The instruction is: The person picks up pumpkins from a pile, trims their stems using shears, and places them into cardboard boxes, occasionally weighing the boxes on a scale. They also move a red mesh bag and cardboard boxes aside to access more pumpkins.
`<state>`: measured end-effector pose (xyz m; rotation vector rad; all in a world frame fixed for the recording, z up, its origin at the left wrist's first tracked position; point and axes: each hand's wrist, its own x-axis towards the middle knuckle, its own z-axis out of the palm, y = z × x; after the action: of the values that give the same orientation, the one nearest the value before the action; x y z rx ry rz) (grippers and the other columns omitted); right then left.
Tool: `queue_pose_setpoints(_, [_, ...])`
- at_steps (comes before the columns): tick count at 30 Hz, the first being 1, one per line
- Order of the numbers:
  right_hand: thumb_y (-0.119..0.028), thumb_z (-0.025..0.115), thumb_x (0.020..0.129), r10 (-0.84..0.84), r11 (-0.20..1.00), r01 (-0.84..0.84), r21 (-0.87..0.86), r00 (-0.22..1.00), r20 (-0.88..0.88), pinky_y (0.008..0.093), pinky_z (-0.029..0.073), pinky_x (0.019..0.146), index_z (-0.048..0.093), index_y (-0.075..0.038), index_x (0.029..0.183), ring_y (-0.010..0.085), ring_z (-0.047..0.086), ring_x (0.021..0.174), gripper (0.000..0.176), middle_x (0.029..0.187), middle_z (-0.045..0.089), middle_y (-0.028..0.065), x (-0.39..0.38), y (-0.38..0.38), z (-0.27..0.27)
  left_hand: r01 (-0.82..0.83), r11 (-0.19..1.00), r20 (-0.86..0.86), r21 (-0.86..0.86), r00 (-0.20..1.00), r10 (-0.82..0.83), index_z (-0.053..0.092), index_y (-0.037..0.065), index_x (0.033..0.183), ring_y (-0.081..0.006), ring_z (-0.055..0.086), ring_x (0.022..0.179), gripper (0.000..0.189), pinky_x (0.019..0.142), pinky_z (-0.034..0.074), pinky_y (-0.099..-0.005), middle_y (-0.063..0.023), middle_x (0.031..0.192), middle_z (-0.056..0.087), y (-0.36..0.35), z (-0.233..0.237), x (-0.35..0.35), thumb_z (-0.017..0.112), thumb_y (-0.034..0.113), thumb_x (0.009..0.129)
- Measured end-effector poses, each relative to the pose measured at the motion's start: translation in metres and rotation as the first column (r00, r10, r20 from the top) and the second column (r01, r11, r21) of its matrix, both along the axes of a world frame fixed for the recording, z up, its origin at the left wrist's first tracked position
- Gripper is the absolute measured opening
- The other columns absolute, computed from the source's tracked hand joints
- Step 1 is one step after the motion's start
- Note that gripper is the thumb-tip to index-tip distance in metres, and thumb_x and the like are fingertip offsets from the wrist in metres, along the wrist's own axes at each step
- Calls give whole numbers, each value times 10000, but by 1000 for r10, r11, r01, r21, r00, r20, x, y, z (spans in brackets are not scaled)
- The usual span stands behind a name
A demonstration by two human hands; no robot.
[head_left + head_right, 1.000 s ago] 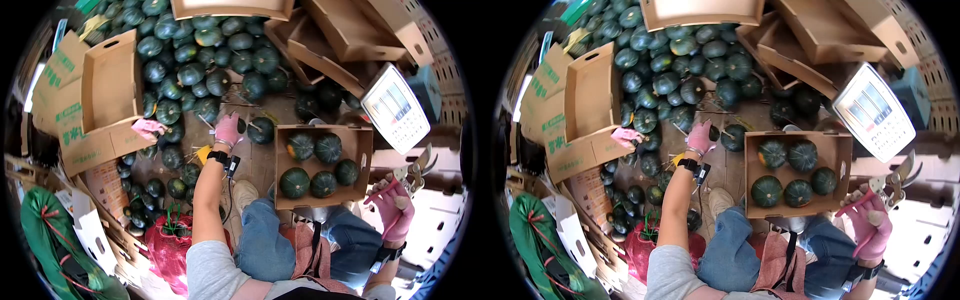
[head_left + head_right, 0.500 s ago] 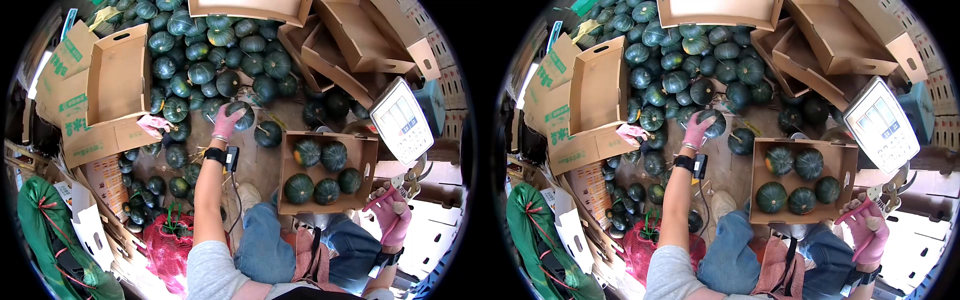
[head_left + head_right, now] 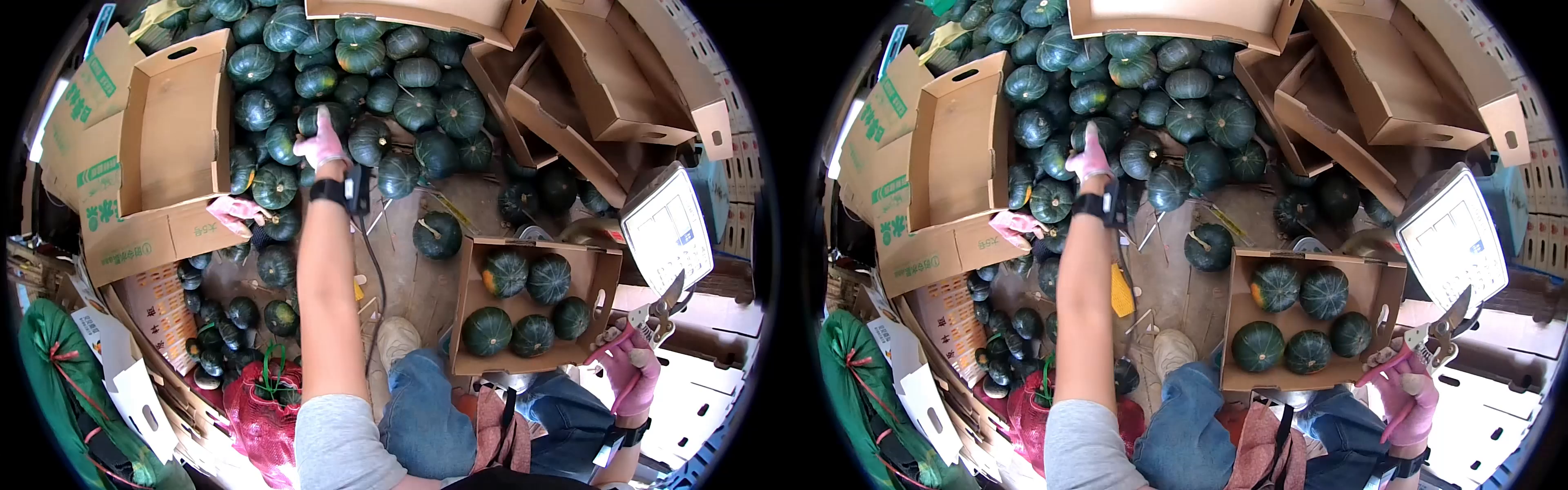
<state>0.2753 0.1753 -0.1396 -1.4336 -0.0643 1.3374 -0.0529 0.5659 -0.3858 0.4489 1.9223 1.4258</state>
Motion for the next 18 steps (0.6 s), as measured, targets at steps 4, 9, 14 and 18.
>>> queue_pose_setpoints(4, [-158,561,670,-18,998,18,-54,1000,1,462,442,948,434,53,1245,305,555,1025,626,1073,566,169,0,10,-9,-202,959,57,-200,975,217,224,14,1298,-362,552,1071,956,916,465,-434,-257,1213,490,27,3,4,858,265,628])
queue_pose_setpoints(9, [-155,572,664,3,1000,-2,-26,1000,18,451,438,952,433,53,1246,305,554,1029,633,1074,562,170,7,9,-3,55,912,102,406,989,-105,366,59,1156,-238,557,950,674,865,459,-361,-132,1120,525,-2,-13,-4,785,40,629])
queue_pose_setpoints(14, [-80,564,657,21,1000,-19,-24,996,88,392,449,911,420,47,1265,265,556,992,637,1089,543,156,7,-1,-5,203,728,546,655,540,-641,457,68,1204,-274,547,1068,464,913,460,-402,-132,1174,536,-68,29,-16,628,73,772])
queue_pose_setpoints(18, [-38,598,649,295,951,-305,-38,868,400,295,422,783,425,16,1275,192,521,914,652,1051,522,96,1,-10,-7,319,724,626,612,364,-689,380,158,1389,-379,485,1179,582,979,414,-511,-173,1332,464,-151,56,14,471,471,907])
